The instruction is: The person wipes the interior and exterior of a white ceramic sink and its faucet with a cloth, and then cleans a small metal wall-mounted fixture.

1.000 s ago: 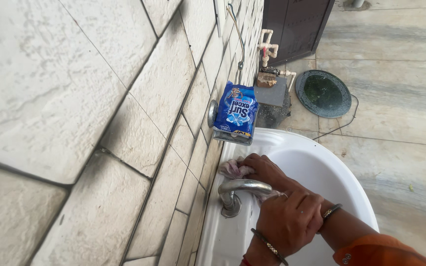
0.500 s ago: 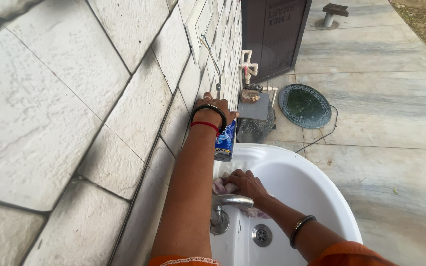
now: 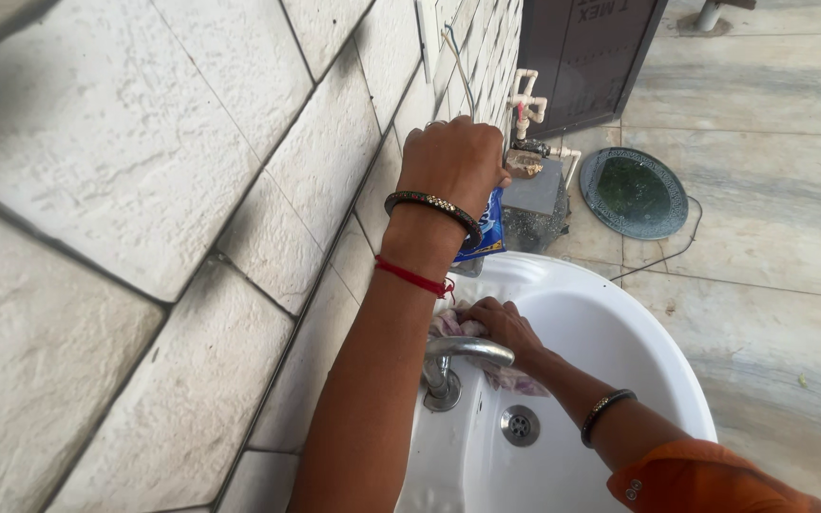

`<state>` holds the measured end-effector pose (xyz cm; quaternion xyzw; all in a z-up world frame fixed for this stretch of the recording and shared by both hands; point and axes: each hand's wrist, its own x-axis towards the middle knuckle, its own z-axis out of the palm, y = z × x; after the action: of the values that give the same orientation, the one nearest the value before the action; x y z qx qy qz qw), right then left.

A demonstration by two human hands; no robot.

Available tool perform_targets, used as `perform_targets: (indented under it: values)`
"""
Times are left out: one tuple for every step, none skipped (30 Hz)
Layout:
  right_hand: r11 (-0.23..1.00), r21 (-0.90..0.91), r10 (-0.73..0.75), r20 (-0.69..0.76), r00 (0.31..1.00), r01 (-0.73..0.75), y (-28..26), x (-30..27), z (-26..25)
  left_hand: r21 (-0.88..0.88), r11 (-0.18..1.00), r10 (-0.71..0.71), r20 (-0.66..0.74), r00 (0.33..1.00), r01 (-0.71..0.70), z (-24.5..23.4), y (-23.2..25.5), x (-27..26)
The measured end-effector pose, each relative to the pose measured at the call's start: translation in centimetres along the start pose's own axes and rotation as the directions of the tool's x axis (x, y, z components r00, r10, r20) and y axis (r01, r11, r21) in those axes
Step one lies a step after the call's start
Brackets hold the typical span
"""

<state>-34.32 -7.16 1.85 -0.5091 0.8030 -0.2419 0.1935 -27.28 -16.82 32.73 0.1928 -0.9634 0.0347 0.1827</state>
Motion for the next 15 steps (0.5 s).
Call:
perform_targets:
  values:
    - [1.000,0.008,-0.004,0.024,1.000,0.004,0.1,-0.4,0.5,-0.037,0.999,-0.020,-0.013,1.000,0.020,-1.1,0.5,-1.5]
    - [0.999,0.025,-0.028,0.010,1.000,0.028,0.3,-0.2,0.2,-0.073,0.997,-0.032,-0.042,0.999,0.029,-2.4,0.9,-2.3]
    - [0.998,0.042,-0.052,-0.005,0.999,0.052,0.5,-0.1,0.1,-0.070,0.997,-0.040,-0.040,0.998,0.037,-3.6,1.3,-3.7]
    - [0.998,0.041,-0.056,-0.001,0.998,0.056,0.6,0.0,0.1,-0.077,0.995,-0.065,-0.119,0.991,0.056,-4.5,1.8,-5.6]
    - [0.999,0.042,-0.024,0.021,0.999,0.023,0.6,0.2,0.2,-0.086,0.993,-0.091,-0.196,0.976,0.075,-5.4,2.3,-7.7]
    - [0.999,0.046,0.012,0.043,0.999,-0.014,0.7,0.1,0.4,-0.112,0.990,-0.106,-0.225,0.969,0.082,-6.3,2.8,-9.8]
    - [0.999,0.048,0.012,0.046,0.999,-0.014,1.0,0.1,0.4,-0.138,0.987,-0.121,-0.253,0.960,0.089,-7.1,3.3,-12.0]
    - [0.996,-0.010,-0.089,0.027,0.996,0.089,1.2,0.1,0.2,-0.168,0.976,-0.175,-0.205,0.963,0.141,-7.8,3.8,-13.6]
    - [0.979,-0.069,-0.191,0.011,0.982,0.191,1.2,0.1,0.2,-0.196,0.961,-0.227,-0.155,0.962,0.195,-8.3,4.3,-15.2]
    - [0.980,-0.070,-0.188,0.011,0.982,0.189,1.3,0.0,0.2,-0.203,0.942,-0.287,-0.066,0.956,0.269,-8.6,4.6,-16.5]
    - [0.986,-0.016,-0.168,-0.008,0.986,0.168,1.2,-0.3,0.2,-0.202,0.918,-0.345,0.024,0.938,0.343,-8.5,4.9,-17.8]
    - [0.988,0.038,-0.149,-0.031,0.988,0.150,0.9,-0.2,0.1,-0.202,0.920,-0.341,0.019,0.940,0.337,-8.1,5.0,-18.7]
    - [0.988,0.037,-0.149,-0.037,0.988,0.150,0.6,-0.1,-0.1,-0.185,0.868,-0.421,0.214,0.881,0.460,-7.2,4.9,-19.5]
    - [0.994,0.027,-0.104,-0.010,0.995,0.104,0.5,-0.2,-0.1,-0.140,0.804,-0.488,0.399,0.776,0.577,-5.8,4.9,-20.5]
    - [0.998,0.015,-0.059,0.017,0.998,0.058,0.5,-0.2,-0.2,-0.116,0.792,-0.488,0.469,0.736,0.599,-4.1,4.8,-21.5]
